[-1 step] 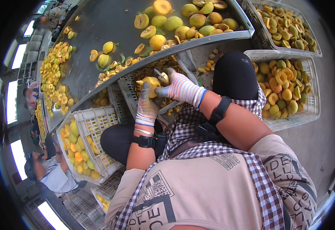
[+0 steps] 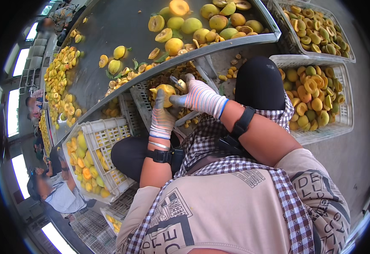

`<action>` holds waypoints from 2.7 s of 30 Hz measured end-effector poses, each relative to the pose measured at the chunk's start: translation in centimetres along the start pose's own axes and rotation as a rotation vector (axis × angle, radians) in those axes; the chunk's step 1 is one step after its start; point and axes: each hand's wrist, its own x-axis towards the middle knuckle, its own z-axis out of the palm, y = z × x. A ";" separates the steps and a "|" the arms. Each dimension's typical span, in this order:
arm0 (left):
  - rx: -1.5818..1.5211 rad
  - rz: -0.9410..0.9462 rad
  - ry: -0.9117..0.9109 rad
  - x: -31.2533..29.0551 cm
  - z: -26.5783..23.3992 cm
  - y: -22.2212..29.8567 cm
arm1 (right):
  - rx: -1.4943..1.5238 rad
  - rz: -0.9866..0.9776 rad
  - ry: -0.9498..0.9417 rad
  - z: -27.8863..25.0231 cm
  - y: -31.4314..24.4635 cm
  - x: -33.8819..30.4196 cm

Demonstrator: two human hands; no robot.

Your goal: The recorder is sitting at a large metal table, picking up peaches, pitting them with a small knife, and placing the pitted halves and pits into separate crates.

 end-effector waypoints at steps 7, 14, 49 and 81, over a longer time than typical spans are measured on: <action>-0.087 0.080 0.027 1.2 -1.0 -0.8 | -0.613 -0.024 -0.069 -0.4 -2.9 -1.8; -0.014 0.109 0.128 1.4 -0.6 -1.1 | -0.699 0.071 -0.045 0.3 -4.4 -2.9; 0.397 0.712 0.024 1.4 1.3 -2.9 | -0.569 0.051 -0.116 0.8 -3.4 -2.2; 0.469 0.267 0.097 1.7 0.5 -1.8 | -0.643 0.063 -0.186 1.0 -2.6 -2.2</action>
